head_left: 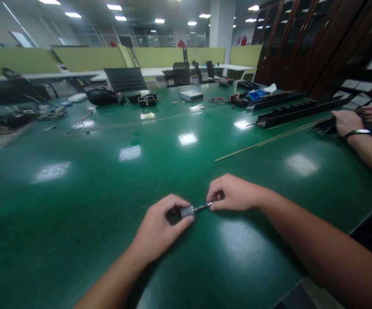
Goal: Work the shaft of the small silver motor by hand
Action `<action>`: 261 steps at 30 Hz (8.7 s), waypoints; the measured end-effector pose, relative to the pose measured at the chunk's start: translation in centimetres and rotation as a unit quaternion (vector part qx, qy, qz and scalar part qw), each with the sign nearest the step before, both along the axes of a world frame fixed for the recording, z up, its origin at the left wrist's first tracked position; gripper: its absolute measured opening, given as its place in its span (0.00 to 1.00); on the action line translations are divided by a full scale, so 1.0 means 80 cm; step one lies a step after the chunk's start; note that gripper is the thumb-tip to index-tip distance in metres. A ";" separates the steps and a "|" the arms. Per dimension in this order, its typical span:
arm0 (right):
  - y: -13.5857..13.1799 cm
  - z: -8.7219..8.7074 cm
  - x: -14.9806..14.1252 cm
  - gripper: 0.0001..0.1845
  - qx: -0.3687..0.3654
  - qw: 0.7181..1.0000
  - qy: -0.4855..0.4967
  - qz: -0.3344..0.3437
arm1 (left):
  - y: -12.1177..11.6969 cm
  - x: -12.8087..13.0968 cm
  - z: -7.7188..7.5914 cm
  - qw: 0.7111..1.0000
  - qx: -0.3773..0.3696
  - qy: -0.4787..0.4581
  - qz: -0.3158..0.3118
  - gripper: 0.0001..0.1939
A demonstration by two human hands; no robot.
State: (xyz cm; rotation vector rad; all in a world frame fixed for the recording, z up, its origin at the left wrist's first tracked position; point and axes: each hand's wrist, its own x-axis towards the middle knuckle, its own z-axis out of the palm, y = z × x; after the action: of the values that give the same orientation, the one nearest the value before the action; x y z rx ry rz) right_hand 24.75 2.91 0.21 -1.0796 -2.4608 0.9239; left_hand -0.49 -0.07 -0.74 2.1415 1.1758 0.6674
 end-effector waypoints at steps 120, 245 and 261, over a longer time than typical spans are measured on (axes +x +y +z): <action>-0.010 -0.021 -0.038 0.07 0.117 0.992 0.045 -0.006 | -0.004 0.004 -0.004 0.999 0.033 0.016 0.018 0.08; -0.013 -0.004 -0.019 0.07 0.072 0.997 -0.002 0.009 | -0.008 0.004 0.001 1.000 0.005 0.006 0.002 0.07; 0.000 0.009 0.021 0.08 -0.030 0.998 -0.048 -0.024 | -0.008 0.003 0.002 1.000 0.007 0.010 0.003 0.08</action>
State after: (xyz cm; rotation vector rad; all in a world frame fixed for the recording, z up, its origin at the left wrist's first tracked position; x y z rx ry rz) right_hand 26.40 2.90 0.91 -1.2235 -2.4864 0.9583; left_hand -0.22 -0.75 -0.54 2.1613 1.1919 0.6598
